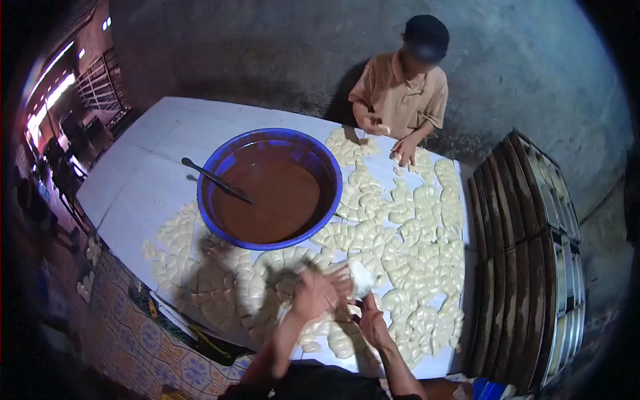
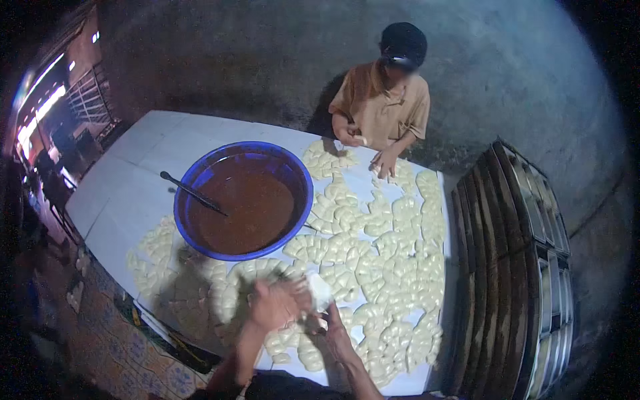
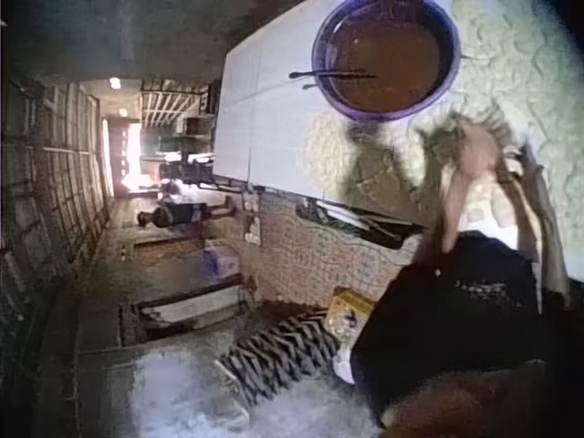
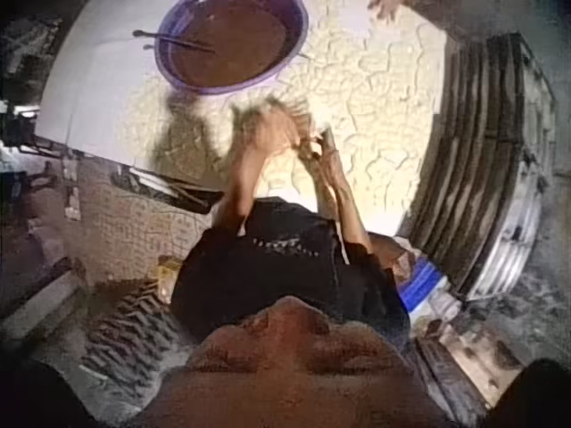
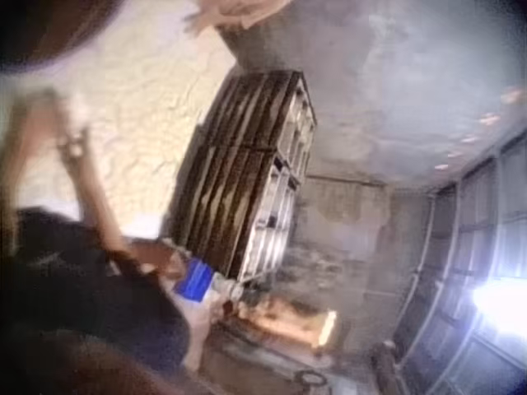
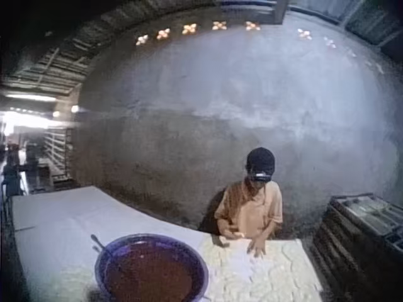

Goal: The person shapes filled bread by taking portions of dough from the table, wrapping them around chocolate filling by hand, rolling them into balls, and placing the dough balls into metal baking pans.

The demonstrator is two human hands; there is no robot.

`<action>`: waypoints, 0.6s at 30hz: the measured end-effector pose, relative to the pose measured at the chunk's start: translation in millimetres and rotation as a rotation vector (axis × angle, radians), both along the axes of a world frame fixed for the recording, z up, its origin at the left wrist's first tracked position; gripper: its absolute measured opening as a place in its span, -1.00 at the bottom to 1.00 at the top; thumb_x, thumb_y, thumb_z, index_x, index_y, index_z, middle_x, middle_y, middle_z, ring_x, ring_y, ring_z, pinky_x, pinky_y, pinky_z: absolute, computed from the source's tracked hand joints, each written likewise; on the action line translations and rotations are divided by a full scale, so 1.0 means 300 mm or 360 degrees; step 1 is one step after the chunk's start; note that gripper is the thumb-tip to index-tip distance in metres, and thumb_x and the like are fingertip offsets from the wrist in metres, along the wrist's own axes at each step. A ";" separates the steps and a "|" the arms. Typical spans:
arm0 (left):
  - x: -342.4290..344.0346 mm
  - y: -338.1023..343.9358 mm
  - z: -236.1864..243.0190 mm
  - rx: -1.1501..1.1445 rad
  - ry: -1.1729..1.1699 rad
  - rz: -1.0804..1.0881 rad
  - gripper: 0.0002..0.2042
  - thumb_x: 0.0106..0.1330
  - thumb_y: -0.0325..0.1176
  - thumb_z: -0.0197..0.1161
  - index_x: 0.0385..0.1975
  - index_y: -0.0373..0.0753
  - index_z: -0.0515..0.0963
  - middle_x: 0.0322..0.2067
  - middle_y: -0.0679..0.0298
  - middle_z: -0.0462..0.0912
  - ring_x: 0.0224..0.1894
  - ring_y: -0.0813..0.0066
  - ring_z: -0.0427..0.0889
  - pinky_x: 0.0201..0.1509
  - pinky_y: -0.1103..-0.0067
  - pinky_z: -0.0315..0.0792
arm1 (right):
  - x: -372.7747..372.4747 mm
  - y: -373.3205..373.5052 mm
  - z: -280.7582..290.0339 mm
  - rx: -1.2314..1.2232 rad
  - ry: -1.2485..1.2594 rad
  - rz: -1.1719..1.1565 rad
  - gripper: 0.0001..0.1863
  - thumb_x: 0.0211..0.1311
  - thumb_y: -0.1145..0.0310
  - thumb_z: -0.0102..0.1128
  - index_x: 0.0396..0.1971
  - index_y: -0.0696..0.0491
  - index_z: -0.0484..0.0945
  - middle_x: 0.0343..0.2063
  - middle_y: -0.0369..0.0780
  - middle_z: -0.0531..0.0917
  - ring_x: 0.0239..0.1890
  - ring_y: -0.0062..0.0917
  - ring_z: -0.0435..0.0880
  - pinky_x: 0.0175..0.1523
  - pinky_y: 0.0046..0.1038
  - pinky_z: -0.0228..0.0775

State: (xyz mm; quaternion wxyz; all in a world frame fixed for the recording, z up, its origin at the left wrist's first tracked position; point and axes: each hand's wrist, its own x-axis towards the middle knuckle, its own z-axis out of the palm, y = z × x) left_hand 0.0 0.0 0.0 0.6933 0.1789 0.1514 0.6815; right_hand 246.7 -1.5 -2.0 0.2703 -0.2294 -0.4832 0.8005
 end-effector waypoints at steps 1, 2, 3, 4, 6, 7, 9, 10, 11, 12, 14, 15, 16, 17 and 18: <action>0.046 0.007 -0.010 0.0001 -0.0039 0.0017 -0.22 0.31 0.29 -0.14 0.16 -0.43 0.32 0.01 -0.01 0.54 -0.08 0.25 0.60 0.11 0.28 0.40 | 0.034 -0.001 0.028 0.0028 0.0022 -0.0150 0.11 -0.02 -0.50 -0.02 0.43 -0.23 -0.22 0.32 -0.27 0.09 0.18 -0.49 0.22 0.08 -0.31 0.26; -0.001 0.093 0.080 -0.0242 0.0421 0.0289 -0.37 0.41 0.17 -0.20 0.16 -0.29 0.35 -0.02 0.08 0.57 -0.06 0.31 0.59 0.02 0.35 0.45 | 0.078 -0.002 0.036 0.0063 -0.0046 -0.0234 0.11 -0.02 -0.47 0.02 0.43 -0.23 -0.21 0.31 -0.27 0.11 0.16 -0.49 0.23 0.06 -0.32 0.27; -0.248 0.203 0.214 -0.0379 0.0983 0.0567 -0.35 0.41 0.17 -0.19 0.09 -0.38 0.38 -0.08 0.06 0.60 -0.08 0.28 0.60 0.01 0.38 0.45 | -0.104 0.040 0.025 0.0143 0.0012 -0.0337 0.11 -0.02 -0.45 0.05 0.43 -0.22 -0.20 0.30 -0.27 0.12 0.13 -0.49 0.25 0.03 -0.34 0.27; -0.329 0.248 0.212 -0.0581 0.1823 0.0773 -0.28 0.39 0.25 -0.25 0.03 -0.42 0.42 -0.12 0.04 0.61 -0.10 0.33 0.60 -0.02 0.46 0.44 | -0.111 0.045 0.043 0.0186 -0.0145 -0.0352 0.12 -0.03 -0.41 0.12 0.43 -0.21 -0.18 0.31 -0.27 0.11 0.15 -0.49 0.24 0.04 -0.33 0.27; -0.390 0.300 0.085 -0.0728 0.2620 0.0852 -0.16 0.34 0.34 -0.39 -0.01 -0.45 0.48 -0.14 -0.10 0.59 0.01 0.13 0.55 0.08 0.36 0.35 | -0.083 0.027 -0.004 0.0119 -0.0166 -0.0344 0.09 -0.01 -0.36 0.17 0.42 -0.19 -0.13 0.31 -0.27 0.12 0.14 -0.47 0.24 0.05 -0.31 0.26; -0.435 0.304 0.009 -0.0606 0.2782 0.0860 -0.12 0.32 0.36 -0.44 -0.02 -0.45 0.50 -0.11 -0.17 0.57 0.06 0.02 0.51 0.15 0.30 0.30 | -0.096 0.021 -0.018 0.0063 -0.0186 -0.0304 0.07 0.00 -0.34 0.18 0.42 -0.18 -0.11 0.31 -0.27 0.13 0.14 -0.47 0.24 0.05 -0.30 0.25; -0.419 0.345 0.091 -0.0967 0.2466 0.0127 -0.12 0.32 0.36 -0.46 -0.01 -0.44 0.49 -0.06 -0.23 0.52 0.12 -0.07 0.44 0.22 0.26 0.22 | -0.078 0.034 -0.082 -0.0019 -0.0066 -0.0367 0.00 0.08 -0.27 0.18 0.41 -0.12 -0.04 0.30 -0.23 0.18 0.14 -0.47 0.24 0.06 -0.26 0.25; -0.409 0.341 0.145 -0.1291 0.2078 -0.0566 -0.12 0.32 0.35 -0.48 0.01 -0.43 0.49 -0.01 -0.28 0.48 0.17 -0.17 0.36 0.30 0.22 0.13 | -0.077 0.045 -0.082 -0.0008 -0.0093 -0.0355 -0.05 0.12 -0.23 0.17 0.40 -0.12 -0.02 0.30 -0.23 0.17 0.16 -0.47 0.25 0.07 -0.27 0.28; -0.394 0.317 0.178 -0.1300 0.2084 -0.0585 -0.12 0.32 0.35 -0.48 0.01 -0.43 0.49 -0.01 -0.28 0.48 0.17 -0.17 0.36 0.30 0.22 0.13 | -0.081 0.043 -0.078 -0.0005 -0.0115 -0.0336 -0.10 0.16 -0.18 0.16 0.40 -0.12 0.00 0.30 -0.22 0.17 0.17 -0.47 0.25 0.07 -0.29 0.31; -0.368 0.302 0.207 -0.1168 0.2407 -0.0321 -0.10 0.31 0.36 -0.50 0.01 -0.43 0.49 -0.01 -0.30 0.46 0.15 -0.17 0.38 0.29 0.20 0.14 | -0.082 0.048 -0.092 -0.0022 -0.0116 -0.0353 -0.10 0.16 -0.18 0.16 0.40 -0.12 0.00 0.30 -0.22 0.17 0.17 -0.47 0.25 0.07 -0.29 0.31; -0.287 0.261 0.269 -0.1137 0.2807 0.0168 -0.11 0.31 0.36 -0.50 0.01 -0.42 0.49 -0.03 -0.32 0.47 0.10 -0.20 0.41 0.22 0.15 0.19 | -0.085 0.065 -0.135 0.0166 -0.0093 -0.0353 -0.26 0.31 0.05 0.10 0.39 -0.09 0.01 0.28 -0.22 0.23 0.19 -0.47 0.32 0.06 -0.36 0.38; -0.243 0.225 0.284 -0.1131 0.2810 0.0131 -0.11 0.31 0.36 -0.50 0.01 -0.42 0.49 -0.03 -0.32 0.47 0.10 -0.20 0.41 0.22 0.15 0.19 | -0.088 0.061 -0.125 0.0145 -0.0105 -0.0375 -0.26 0.31 0.05 0.10 0.39 -0.09 0.01 0.28 -0.22 0.23 0.19 -0.47 0.32 0.06 -0.36 0.38; -0.206 0.196 0.302 -0.1063 0.2802 0.0240 -0.09 0.29 0.39 -0.50 0.00 -0.43 0.49 -0.04 -0.27 0.50 0.05 -0.16 0.46 0.17 0.18 0.24 | -0.110 0.072 -0.096 -0.0021 -0.0043 -0.0352 -0.32 0.35 0.17 0.05 0.38 -0.06 0.02 0.25 -0.19 0.28 0.17 -0.47 0.36 0.06 -0.39 0.40; -0.159 0.171 0.309 -0.0981 0.2789 0.0334 -0.07 0.28 0.42 -0.49 -0.01 -0.44 0.50 -0.05 -0.22 0.53 0.00 -0.12 0.50 0.12 0.20 0.29 | -0.127 0.085 -0.074 -0.0187 0.0016 -0.0346 -0.38 0.39 0.28 0.00 0.38 -0.04 0.03 0.22 -0.15 0.32 0.16 -0.47 0.40 0.06 -0.42 0.41; -0.082 0.137 0.319 -0.0920 0.2097 0.0253 -0.04 0.25 0.45 -0.47 0.00 -0.45 0.49 -0.09 -0.12 0.56 -0.08 0.01 0.54 0.05 0.28 0.34 | -0.137 0.098 -0.071 -0.0517 0.0294 -0.0377 -0.43 0.40 0.39 -0.04 0.35 0.04 0.06 0.18 -0.07 0.36 0.11 -0.45 0.46 0.02 -0.45 0.47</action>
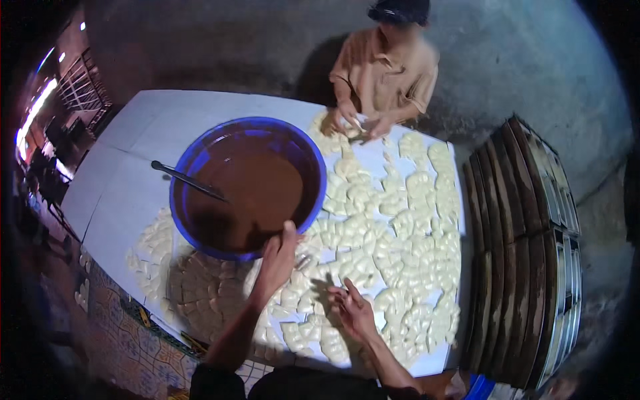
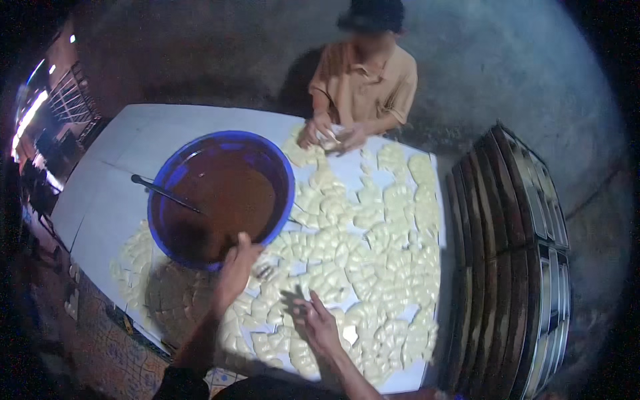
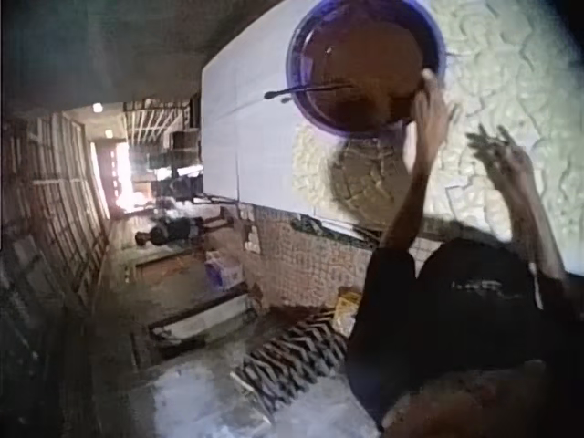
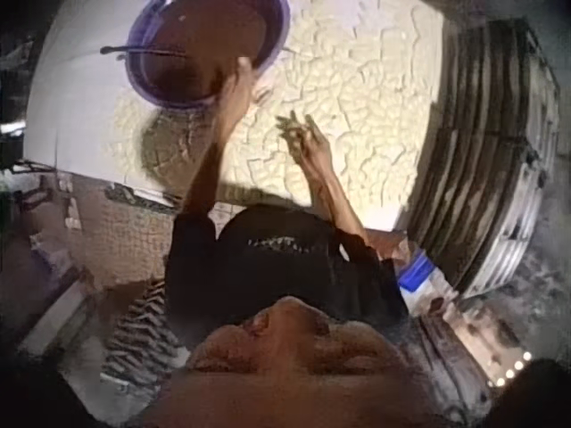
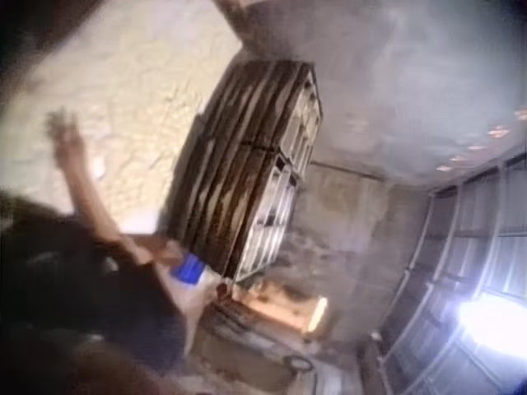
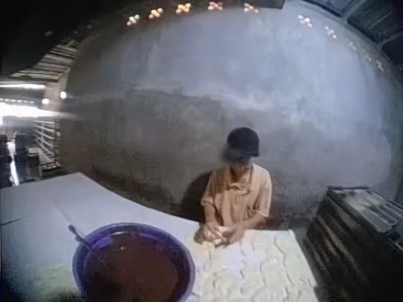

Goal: The person shapes filled bread by taking portions of dough from the table, wrapping them around chocolate filling by hand, rolling them into balls, and placing the dough balls into metal baking pans.

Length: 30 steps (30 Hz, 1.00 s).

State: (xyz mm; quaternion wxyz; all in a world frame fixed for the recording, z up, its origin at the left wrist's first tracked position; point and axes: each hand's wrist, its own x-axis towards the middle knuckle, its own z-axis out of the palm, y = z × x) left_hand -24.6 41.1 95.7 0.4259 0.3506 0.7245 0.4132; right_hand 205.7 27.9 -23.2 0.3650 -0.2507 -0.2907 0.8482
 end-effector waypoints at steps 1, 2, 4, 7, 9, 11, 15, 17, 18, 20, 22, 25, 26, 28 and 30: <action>0.064 -0.051 -0.004 0.0118 -0.0671 0.0074 -0.02 0.23 0.48 -0.46 0.02 -0.47 0.47 -0.12 -0.03 0.59 -0.16 0.14 0.58 -0.01 0.36 0.39 | -0.029 0.007 0.049 -0.0323 0.0039 -0.0094 -0.56 0.39 0.39 -0.02 0.22 0.13 0.26 0.00 -0.06 0.51 -0.05 -0.45 0.58 -0.08 -0.54 0.52; 0.071 -0.079 -0.109 0.0007 -0.1297 -0.0254 0.04 0.18 0.52 -0.45 0.10 -0.50 0.39 -0.19 0.12 0.59 -0.25 0.44 0.54 -0.08 0.53 0.38 | -0.011 0.016 -0.006 -0.0404 0.0181 0.0056 -0.65 0.37 0.40 0.01 0.10 0.16 0.35 -0.13 -0.12 0.57 -0.17 -0.49 0.61 -0.14 -0.57 0.53; 0.189 -0.142 -0.146 0.0090 -0.1336 0.0012 -0.05 0.26 0.45 -0.35 0.17 -0.48 0.31 -0.23 0.16 0.59 -0.27 0.54 0.52 -0.11 0.60 0.36 | -0.014 -0.008 -0.012 -0.0405 0.0052 -0.0017 -0.79 0.33 0.40 0.08 -0.12 0.19 0.49 -0.37 -0.23 0.61 -0.38 -0.56 0.62 -0.26 -0.63 0.52; 0.302 -0.186 -0.198 0.0259 -0.0910 0.0385 -0.30 0.35 0.24 -0.11 0.16 -0.33 0.39 -0.28 0.28 0.59 -0.34 0.61 0.49 -0.20 0.64 0.34 | 0.005 -0.048 0.053 -0.0328 -0.0419 -0.0268 -0.80 0.24 0.45 0.19 -0.17 0.20 0.56 -0.35 -0.26 0.60 -0.37 -0.60 0.57 -0.29 -0.67 0.43; 0.344 -0.226 -0.199 0.0170 -0.1072 0.0212 -0.58 0.29 -0.35 0.18 0.14 -0.36 0.41 -0.36 0.36 0.53 -0.24 0.68 0.48 -0.25 0.67 0.40 | 0.022 -0.095 0.052 0.1060 -0.1077 -0.0519 -0.68 0.16 0.52 0.22 -0.05 0.17 0.55 -0.21 -0.23 0.56 -0.20 -0.57 0.51 -0.22 -0.61 0.37; 0.369 -0.253 -0.206 0.0359 -0.0349 -0.0199 -0.56 0.25 -0.50 0.17 0.14 -0.44 0.37 -0.31 0.25 0.59 -0.18 0.61 0.54 -0.22 0.64 0.46 | 0.068 -0.111 0.063 0.1398 -0.1401 -0.0570 -0.58 0.06 0.59 0.24 0.00 0.11 0.55 -0.07 -0.21 0.49 -0.10 -0.54 0.44 -0.14 -0.55 0.34; 0.387 -0.291 -0.316 0.0535 -0.0038 -0.0438 -0.63 0.20 -0.54 0.21 0.03 -0.46 0.46 -0.12 0.01 0.62 -0.17 0.43 0.64 -0.09 0.60 0.49 | 0.157 -0.110 0.049 0.1822 -0.1281 -0.0599 -0.67 0.00 0.65 0.27 -0.15 0.12 0.64 -0.09 -0.18 0.50 -0.08 -0.46 0.48 -0.06 -0.51 0.37; 0.439 -0.311 -0.208 0.0305 -0.0142 -0.0561 -0.71 0.20 -0.53 0.25 -0.07 -0.47 0.54 -0.16 0.03 0.63 -0.20 0.45 0.65 -0.09 0.59 0.50 | 0.201 -0.126 0.029 0.1201 -0.0889 -0.0745 -0.69 0.02 0.59 0.31 -0.16 0.11 0.64 -0.09 -0.17 0.51 -0.04 -0.43 0.49 0.01 -0.49 0.36; 0.462 -0.307 -0.235 0.0533 -0.0303 -0.0445 -0.77 0.23 -0.48 0.27 -0.16 -0.46 0.58 -0.27 0.13 0.65 -0.25 0.51 0.63 -0.18 0.61 0.52 | 0.217 -0.127 0.057 0.1150 -0.0856 -0.0627 -0.71 0.06 0.54 0.31 -0.15 0.11 0.64 -0.04 -0.16 0.48 0.00 -0.41 0.49 0.05 -0.49 0.34; 0.483 -0.337 -0.268 0.0431 -0.0526 -0.0405 -0.80 0.25 -0.46 0.26 -0.20 -0.45 0.59 -0.31 0.20 0.63 -0.27 0.54 0.62 -0.23 0.64 0.52 | 0.241 -0.167 0.114 0.1296 -0.0919 -0.0585 -0.74 0.09 0.52 0.30 -0.16 0.12 0.64 -0.05 -0.16 0.48 -0.01 -0.41 0.50 0.05 -0.48 0.35; 0.543 -0.329 -0.221 0.0266 -0.0591 -0.0475 -0.85 0.30 -0.43 0.23 -0.26 -0.40 0.59 -0.34 0.33 0.55 -0.33 0.59 0.58 -0.34 0.70 0.53 | 0.293 -0.224 0.176 0.1295 -0.0931 -0.0542 -0.79 0.13 0.50 0.27 -0.20 0.14 0.65 -0.10 -0.16 0.52 -0.04 -0.41 0.52 0.02 -0.45 0.37; 0.663 -0.373 -0.259 0.0237 -0.0825 -0.0196 -0.88 0.30 -0.45 0.22 -0.33 -0.41 0.56 -0.36 0.27 0.55 -0.32 0.53 0.61 -0.28 0.59 0.61 | 0.386 -0.254 0.100 0.1177 -0.1057 -0.0562 -0.87 0.18 0.50 0.22 -0.28 0.13 0.68 -0.32 -0.19 0.61 -0.25 -0.43 0.60 -0.14 -0.47 0.43; 0.725 -0.381 -0.246 0.0338 -0.0794 -0.0100 -0.86 0.30 -0.43 0.22 -0.35 -0.41 0.55 -0.36 0.23 0.55 -0.36 0.53 0.59 -0.30 0.58 0.61 | 0.419 -0.262 0.050 0.1246 -0.1096 -0.0602 -0.76 0.22 0.50 0.18 -0.11 0.14 0.61 -0.39 -0.22 0.62 -0.34 -0.50 0.59 -0.18 -0.49 0.45; 0.744 -0.383 -0.319 0.0200 -0.0743 -0.0372 -0.86 0.30 -0.44 0.22 -0.28 -0.40 0.51 -0.35 0.23 0.55 -0.33 0.53 0.59 -0.30 0.58 0.60 | 0.457 -0.299 0.065 0.0839 -0.1063 -0.0662 -0.68 0.24 0.47 0.17 0.01 0.15 0.52 -0.34 -0.23 0.61 -0.30 -0.54 0.57 -0.15 -0.50 0.45; 0.739 -0.379 -0.395 0.0083 -0.0415 -0.0818 -0.71 0.19 -0.56 0.24 -0.10 -0.33 0.39 -0.35 0.21 0.56 -0.23 0.49 0.58 -0.25 0.55 0.59 | 0.506 -0.344 0.057 0.0679 -0.1062 -0.0859 -0.44 0.31 0.34 0.15 0.26 0.14 0.24 -0.20 -0.25 0.57 -0.17 -0.65 0.51 -0.06 -0.52 0.43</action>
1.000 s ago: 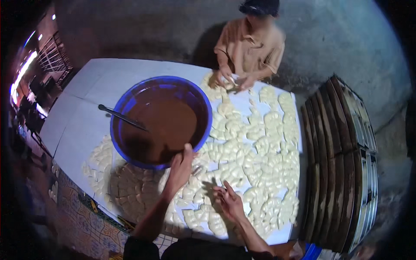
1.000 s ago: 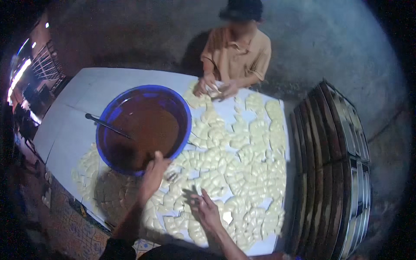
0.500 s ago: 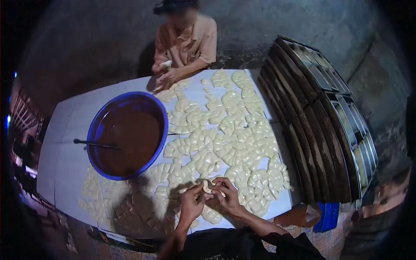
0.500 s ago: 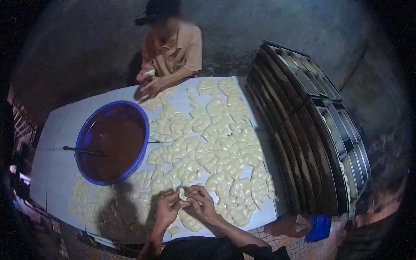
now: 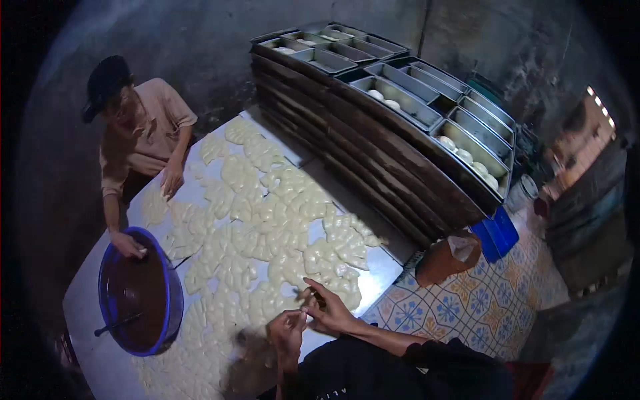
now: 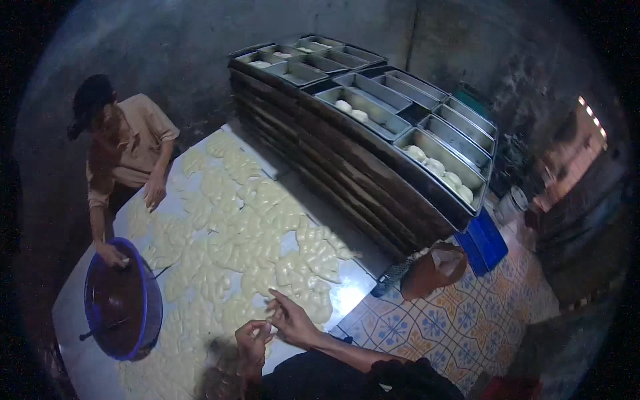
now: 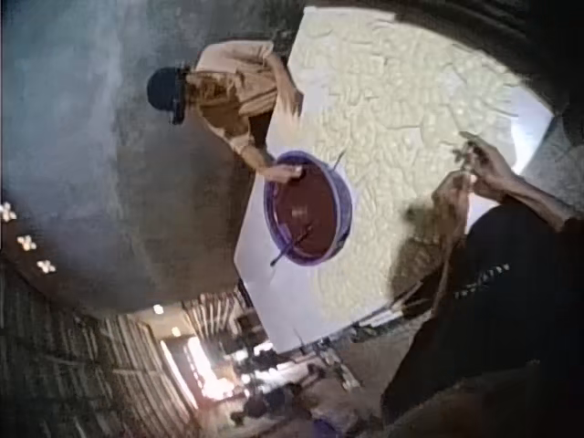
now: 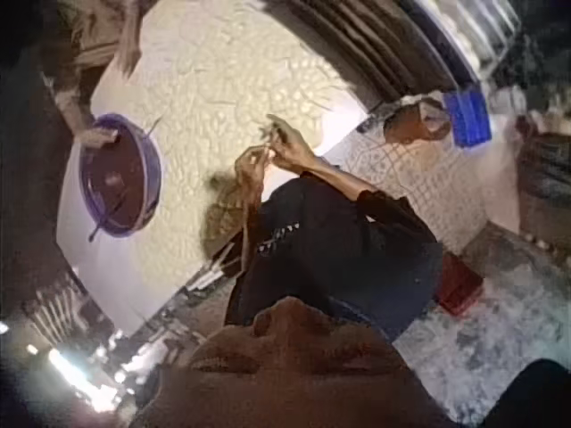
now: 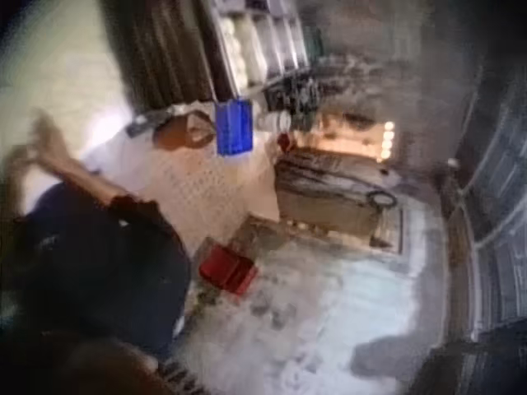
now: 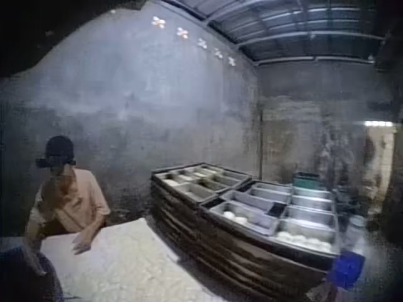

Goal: The person shapes filled bread by taking portions of dough from the table, wrapping them around chocolate filling by hand, rolling them into balls, and placing the dough balls into metal baking pans.

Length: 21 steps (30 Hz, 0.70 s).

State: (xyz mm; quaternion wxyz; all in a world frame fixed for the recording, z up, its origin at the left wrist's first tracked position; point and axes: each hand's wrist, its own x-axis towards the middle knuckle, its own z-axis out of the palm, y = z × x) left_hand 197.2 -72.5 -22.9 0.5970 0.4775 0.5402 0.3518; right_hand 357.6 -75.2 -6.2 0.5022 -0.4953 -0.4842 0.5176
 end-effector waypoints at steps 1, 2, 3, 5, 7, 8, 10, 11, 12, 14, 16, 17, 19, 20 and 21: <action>0.046 0.013 0.024 0.0008 0.0002 -0.0063 -0.71 0.19 -0.56 0.24 -0.10 -0.33 0.39 -0.35 0.21 0.56 -0.23 0.49 0.58 -0.25 0.55 0.59 | 0.043 -0.016 -0.069 0.0008 0.0002 -0.0063 -0.44 0.31 0.34 0.15 0.26 0.14 0.24 -0.20 -0.25 0.57 -0.17 -0.65 0.51 -0.06 -0.52 0.43; 0.103 0.007 0.073 0.0144 -0.0100 -0.0160 -0.61 0.12 -0.62 0.24 -0.04 -0.32 0.35 -0.37 0.23 0.55 -0.21 0.47 0.58 -0.20 0.52 0.59 | 0.104 -0.040 -0.179 -0.0046 0.0003 0.0135 -0.44 0.33 0.30 0.14 0.27 0.13 0.24 -0.16 -0.25 0.55 -0.16 -0.66 0.50 -0.05 -0.54 0.42; 0.148 0.001 0.102 0.0278 -0.0200 -0.0239 -0.51 0.05 -0.68 0.23 0.02 -0.30 0.31 -0.39 0.24 0.55 -0.18 0.44 0.58 -0.16 0.49 0.59 | 0.157 -0.061 -0.236 -0.0098 0.0008 0.0352 -0.44 0.34 0.27 0.12 0.27 0.11 0.24 -0.11 -0.25 0.53 -0.15 -0.67 0.49 -0.05 -0.56 0.40; 0.190 -0.020 0.111 -0.0034 -0.0416 -0.0502 -0.33 -0.06 -0.74 0.24 0.14 -0.28 0.21 -0.05 0.13 0.37 0.03 0.36 0.48 -0.02 0.45 0.53 | 0.256 -0.122 -0.140 -0.0744 0.0498 0.0753 -0.50 0.34 0.29 0.11 0.24 0.06 0.32 -0.12 -0.25 0.59 -0.17 -0.68 0.50 -0.10 -0.58 0.40; 0.277 -0.042 0.114 0.0294 -0.0758 -0.0376 -0.36 -0.03 -0.63 0.31 0.14 -0.34 0.27 0.11 0.06 0.22 0.15 0.24 0.37 0.10 0.35 0.46 | 0.325 -0.162 -0.085 -0.0581 0.0187 0.0446 -0.59 0.30 0.35 0.15 0.14 0.07 0.45 -0.18 -0.28 0.61 -0.16 -0.67 0.51 -0.10 -0.57 0.41; 0.260 -0.020 0.126 0.0896 -0.0058 -0.0539 -0.24 -0.10 -0.61 0.36 0.19 -0.35 0.17 0.13 0.04 0.25 0.21 0.21 0.30 0.20 0.33 0.34 | 0.345 -0.164 -0.098 -0.0416 0.0022 0.0225 -0.61 0.26 0.40 0.15 0.10 0.08 0.49 -0.23 -0.28 0.63 -0.27 -0.68 0.53 -0.19 -0.59 0.41; 0.246 0.048 0.114 0.1063 0.0494 -0.0613 -0.15 -0.15 -0.43 0.45 0.22 -0.39 0.14 0.21 0.01 0.24 0.29 0.14 0.21 0.30 0.31 0.23 | 0.417 -0.155 -0.207 0.0121 -0.0329 -0.0366 -0.67 0.15 0.51 0.17 -0.04 0.13 0.57 -0.29 -0.26 0.64 -0.45 -0.69 0.53 -0.37 -0.60 0.41; 0.193 0.099 -0.031 0.1186 0.0729 -0.0634 -0.26 -0.03 -0.34 0.41 0.19 -0.40 0.22 0.21 0.02 0.25 0.32 0.15 0.19 0.25 0.36 0.28 | 0.437 -0.138 -0.196 -0.0321 -0.0002 -0.0466 -0.68 0.09 0.53 0.21 -0.09 0.15 0.59 -0.25 -0.24 0.65 -0.39 -0.63 0.58 -0.32 -0.57 0.44; 0.200 0.093 -0.018 0.0888 0.0338 -0.0397 -0.33 0.06 -0.32 0.36 0.16 -0.42 0.24 0.18 0.01 0.30 0.27 0.17 0.27 0.21 0.39 0.32 | 0.491 -0.126 -0.201 -0.0467 -0.0055 -0.0318 -0.68 0.13 0.54 0.19 -0.06 0.15 0.58 -0.17 -0.24 0.63 -0.25 -0.61 0.57 -0.21 -0.57 0.44; 0.205 0.094 0.039 0.0575 -0.0027 -0.0167 -0.40 0.14 -0.30 0.31 0.14 -0.43 0.26 0.15 0.01 0.35 0.23 0.19 0.34 0.18 0.42 0.35 | 0.575 -0.120 -0.264 -0.0338 -0.0139 -0.0300 -0.67 0.17 0.58 0.16 -0.03 0.15 0.56 -0.11 -0.22 0.62 -0.18 -0.57 0.58 -0.13 -0.55 0.45; 0.204 0.101 0.066 0.0283 -0.0463 0.0000 -0.55 0.29 -0.26 0.15 0.07 -0.43 0.32 0.01 0.03 0.50 0.11 0.28 0.48 0.09 0.49 0.41 | 0.647 -0.093 -0.325 0.0084 -0.0544 -0.0601 -0.64 0.13 0.62 0.10 -0.02 0.17 0.54 -0.17 -0.10 0.63 -0.25 -0.40 0.64 -0.14 -0.45 0.47; 0.197 0.105 0.045 0.0282 -0.0456 -0.0007 -0.55 0.29 -0.26 0.15 0.07 -0.43 0.32 0.01 0.03 0.50 0.11 0.28 0.48 0.09 0.49 0.41 | 0.693 -0.061 -0.340 0.0241 -0.0910 -0.0767 -0.62 0.11 0.64 0.06 -0.02 0.19 0.53 -0.19 -0.01 0.64 -0.26 -0.27 0.66 -0.13 -0.38 0.48; 0.163 0.104 -0.016 0.0315 -0.0357 -0.0020 -0.60 0.38 -0.23 -0.01 0.05 -0.44 0.32 -0.13 0.05 0.59 0.04 0.35 0.53 0.04 0.56 0.43 | 0.698 0.057 -0.262 0.0058 -0.1014 -0.0843 -0.62 0.08 0.63 0.02 -0.04 0.21 0.52 -0.21 0.08 0.61 -0.21 -0.16 0.63 -0.09 -0.32 0.45; 0.198 0.096 0.005 0.0460 -0.0299 -0.0027 -0.69 0.40 -0.28 -0.10 -0.08 -0.36 0.46 -0.20 0.12 0.63 0.01 0.36 0.55 0.05 0.53 0.42 | 0.698 0.093 -0.231 -0.0140 -0.1133 -0.0929 -0.63 0.06 0.62 -0.01 -0.07 0.23 0.52 -0.22 0.16 0.59 -0.16 -0.04 0.61 -0.05 -0.27 0.42; 0.210 0.104 0.013 0.0469 -0.0297 -0.0030 -0.69 0.40 -0.28 -0.10 -0.08 -0.36 0.46 -0.20 0.12 0.63 0.01 0.36 0.55 0.05 0.53 0.42 | 0.710 0.113 -0.224 -0.0133 -0.1129 -0.0933 -0.63 0.06 0.62 -0.01 -0.07 0.23 0.52 -0.22 0.16 0.59 -0.16 -0.04 0.61 -0.05 -0.27 0.42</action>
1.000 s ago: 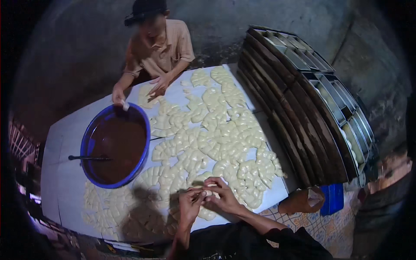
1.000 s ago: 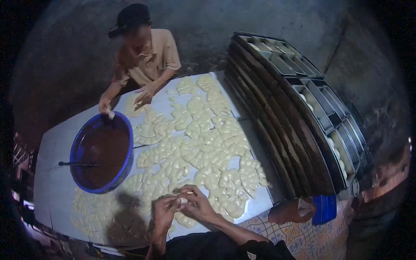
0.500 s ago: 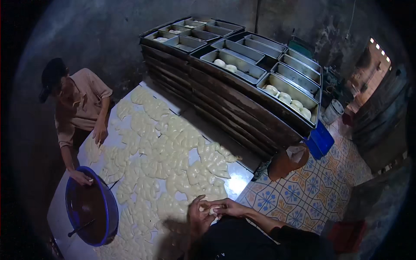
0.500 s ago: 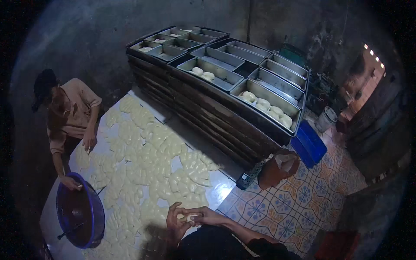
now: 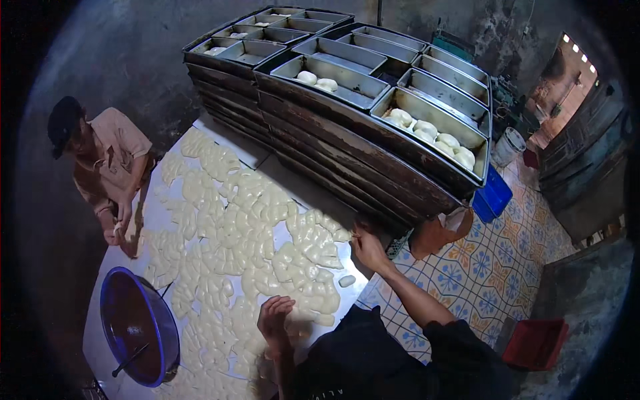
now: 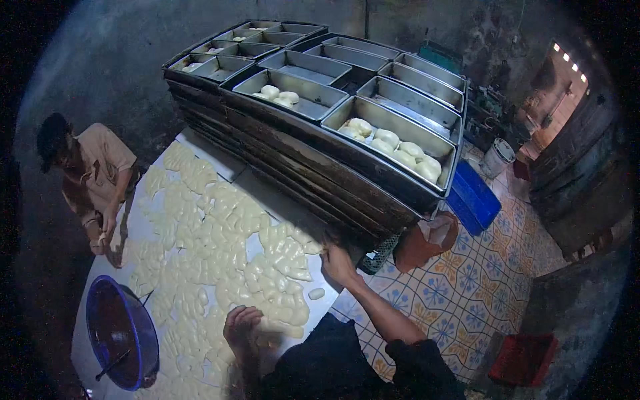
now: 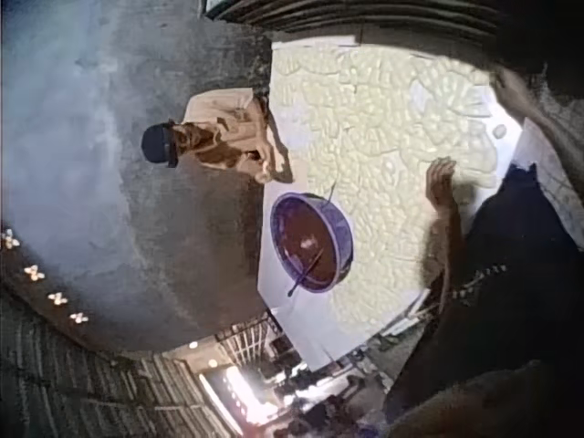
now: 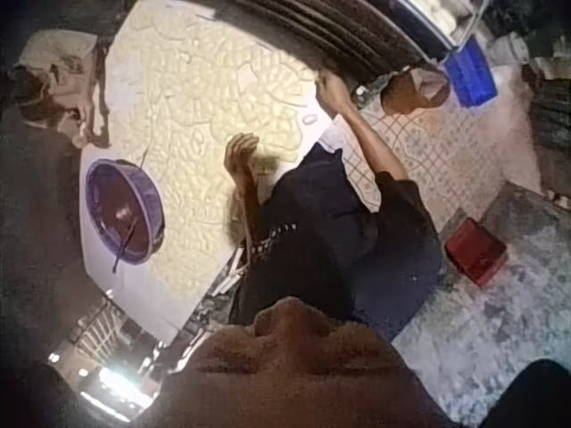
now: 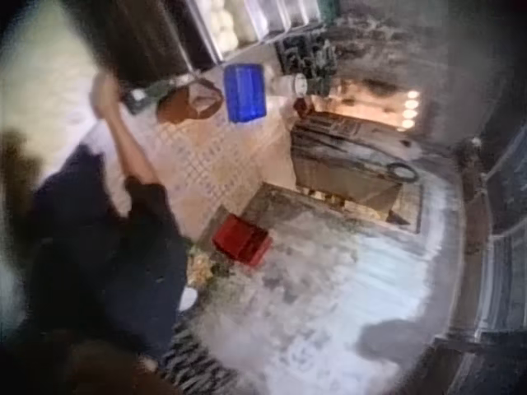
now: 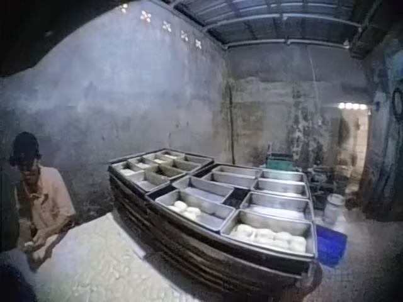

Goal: The person shapes filled bread by taking portions of dough from the table, wrapping them around chocolate filling by hand, rolling them into balls, and placing the dough balls into metal baking pans.

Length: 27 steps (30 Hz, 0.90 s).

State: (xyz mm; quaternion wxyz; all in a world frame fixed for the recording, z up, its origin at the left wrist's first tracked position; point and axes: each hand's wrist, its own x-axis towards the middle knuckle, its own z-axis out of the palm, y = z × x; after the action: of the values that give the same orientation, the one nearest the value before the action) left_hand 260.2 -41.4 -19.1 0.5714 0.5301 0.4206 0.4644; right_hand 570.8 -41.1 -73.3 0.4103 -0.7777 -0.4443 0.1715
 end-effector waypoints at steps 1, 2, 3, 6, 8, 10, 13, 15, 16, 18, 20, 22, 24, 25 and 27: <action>0.008 0.009 0.007 0.0446 0.0437 -0.0139 -0.74 0.37 -0.31 -0.08 -0.19 -0.32 0.52 -0.22 0.16 0.64 -0.03 0.34 0.56 0.07 0.50 0.42 | 0.011 0.019 0.006 -0.0154 -0.0001 0.0179 -0.64 0.06 0.59 -0.02 -0.09 0.23 0.51 -0.21 0.17 0.56 -0.13 -0.01 0.57 -0.04 -0.24 0.40; 0.017 0.011 0.014 0.0895 0.0874 -0.0272 -0.76 0.35 -0.34 -0.06 -0.29 -0.27 0.58 -0.24 0.20 0.65 -0.07 0.32 0.57 0.08 0.47 0.41 | 0.016 0.029 0.016 -0.0306 -0.0006 0.0358 -0.65 0.07 0.56 -0.03 -0.10 0.23 0.51 -0.19 0.19 0.54 -0.09 0.02 0.54 -0.02 -0.22 0.38; 0.037 -0.032 0.058 0.0149 0.0416 -0.0040 -0.78 0.28 -0.40 -0.02 -0.44 -0.21 0.62 -0.28 0.25 0.66 -0.11 0.27 0.57 0.11 0.41 0.39 | -0.008 0.020 0.048 -0.0037 0.0073 0.0404 -0.66 0.08 0.52 0.00 -0.11 0.22 0.52 -0.22 0.15 0.59 -0.12 -0.03 0.59 -0.03 -0.24 0.40; -0.009 -0.063 0.012 0.0269 0.0501 -0.0038 -0.78 0.29 -0.42 -0.02 -0.38 -0.29 0.60 -0.26 0.22 0.66 -0.09 0.36 0.57 0.11 0.47 0.40 | 0.040 -0.033 0.008 -0.0200 0.0121 0.0060 -0.71 0.20 0.42 0.11 -0.09 0.16 0.58 -0.22 0.06 0.65 -0.18 -0.31 0.68 -0.12 -0.33 0.48; -0.054 -0.050 0.007 0.0502 0.0634 -0.0065 -0.79 0.32 -0.42 -0.02 -0.31 -0.34 0.57 -0.21 0.17 0.63 -0.07 0.36 0.57 0.12 0.47 0.41 | -0.005 -0.095 0.207 -0.0001 0.0038 0.0176 -0.70 0.11 0.52 0.22 -0.11 0.21 0.58 -0.28 -0.09 0.60 -0.30 -0.45 0.64 -0.16 -0.50 0.50; -0.050 -0.065 0.037 0.0618 0.0669 -0.0299 -0.72 0.38 -0.41 -0.02 0.00 -0.43 0.40 -0.09 0.04 0.56 -0.02 0.29 0.55 0.14 0.44 0.41 | -0.091 -0.124 0.298 0.0463 0.0435 0.0524 -0.68 0.09 0.63 0.19 -0.10 0.19 0.59 -0.23 -0.19 0.51 -0.20 -0.51 0.58 -0.14 -0.57 0.48; 0.095 -0.066 0.085 -0.0576 -0.0619 -0.0326 -0.55 0.45 -0.27 -0.05 0.25 -0.35 0.15 0.01 0.07 0.48 0.06 0.22 0.48 0.18 0.38 0.36 | -0.213 -0.149 0.360 0.0375 0.0896 0.0870 -0.68 0.08 0.58 0.16 -0.11 0.17 0.60 -0.21 -0.20 0.53 -0.18 -0.55 0.54 -0.09 -0.57 0.42; 0.148 -0.046 0.113 -0.0782 -0.1101 -0.0506 -0.40 0.42 -0.10 0.02 0.31 -0.34 0.08 0.10 0.09 0.39 0.17 0.25 0.37 0.24 0.33 0.29 | -0.341 -0.138 0.407 0.0394 0.0988 0.1078 -0.57 0.05 0.62 0.10 0.01 0.16 0.50 -0.18 -0.16 0.53 -0.11 -0.47 0.54 -0.01 -0.52 0.39; 0.142 -0.019 0.087 -0.0884 -0.1142 -0.0496 -0.42 0.42 -0.14 0.01 0.30 -0.36 0.08 0.11 0.02 0.39 0.15 0.18 0.39 0.24 0.31 0.30 | -0.401 -0.125 0.414 0.0410 0.1133 0.1174 -0.52 0.03 0.63 0.09 0.04 0.16 0.47 -0.16 -0.13 0.54 -0.08 -0.42 0.55 0.02 -0.50 0.38; 0.110 0.002 0.078 -0.0844 -0.1069 -0.0328 -0.48 0.44 -0.25 -0.02 0.29 -0.39 0.09 0.11 -0.04 0.38 0.14 0.15 0.41 0.22 0.32 0.32 | -0.457 -0.122 0.413 0.0306 0.0401 0.1235 -0.48 0.01 0.64 0.09 0.08 0.15 0.44 -0.07 -0.06 0.51 -0.01 -0.29 0.52 0.09 -0.45 0.36; 0.071 0.008 0.103 -0.0830 -0.1102 -0.0209 -0.50 0.42 -0.41 -0.06 0.33 -0.30 0.03 0.15 -0.14 0.32 0.15 0.10 0.41 0.21 0.30 0.34 | -0.473 -0.105 0.410 0.0457 0.0537 0.1259 -0.47 0.04 0.61 0.12 0.11 0.13 0.42 0.03 -0.02 0.45 0.06 -0.19 0.46 0.13 -0.38 0.34; 0.044 -0.004 0.167 -0.0631 -0.1137 -0.0163 -0.41 0.38 -0.50 -0.09 0.39 -0.07 -0.08 0.23 -0.15 0.21 0.24 0.08 0.32 0.22 0.25 0.33 | -0.465 -0.106 0.461 0.0489 0.0189 0.1106 -0.52 0.10 0.51 0.15 0.10 0.13 0.44 0.14 -0.04 0.39 0.17 -0.22 0.38 0.19 -0.33 0.28; 0.000 -0.019 0.154 -0.0660 -0.1042 -0.0277 -0.26 0.33 -0.43 0.04 0.41 0.15 -0.23 0.34 -0.11 -0.03 0.35 0.03 0.14 0.26 0.20 0.28 | -0.510 -0.102 0.444 0.0411 0.0287 0.1395 -0.55 0.15 0.49 0.18 0.10 0.06 0.48 0.09 -0.11 0.45 0.15 -0.22 0.40 0.19 -0.31 0.28; 0.001 -0.024 0.134 -0.0423 -0.1145 -0.0380 -0.20 0.29 -0.36 0.12 0.41 0.18 -0.26 0.36 -0.07 -0.11 0.36 0.02 0.10 0.27 0.19 0.25 | -0.532 -0.099 0.408 0.0394 0.0290 0.1480 -0.56 0.14 0.49 0.21 0.08 0.05 0.50 0.05 -0.13 0.48 0.13 -0.25 0.43 0.18 -0.32 0.29; 0.005 -0.038 0.132 -0.0226 -0.1295 -0.0343 -0.01 0.14 -0.18 0.32 0.41 0.15 -0.34 0.39 0.02 -0.27 0.35 0.01 0.10 0.30 0.20 0.20 | -0.555 -0.085 0.380 0.0355 0.0495 0.1507 -0.58 0.11 0.49 0.25 0.03 0.05 0.55 -0.02 -0.15 0.52 0.08 -0.33 0.47 0.16 -0.37 0.31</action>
State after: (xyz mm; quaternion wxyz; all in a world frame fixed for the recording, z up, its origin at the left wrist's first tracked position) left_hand 261.8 -52.7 20.4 0.7711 0.3037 0.1341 0.5432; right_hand 404.3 -66.7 40.5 0.4294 -0.4077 -0.6973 0.4039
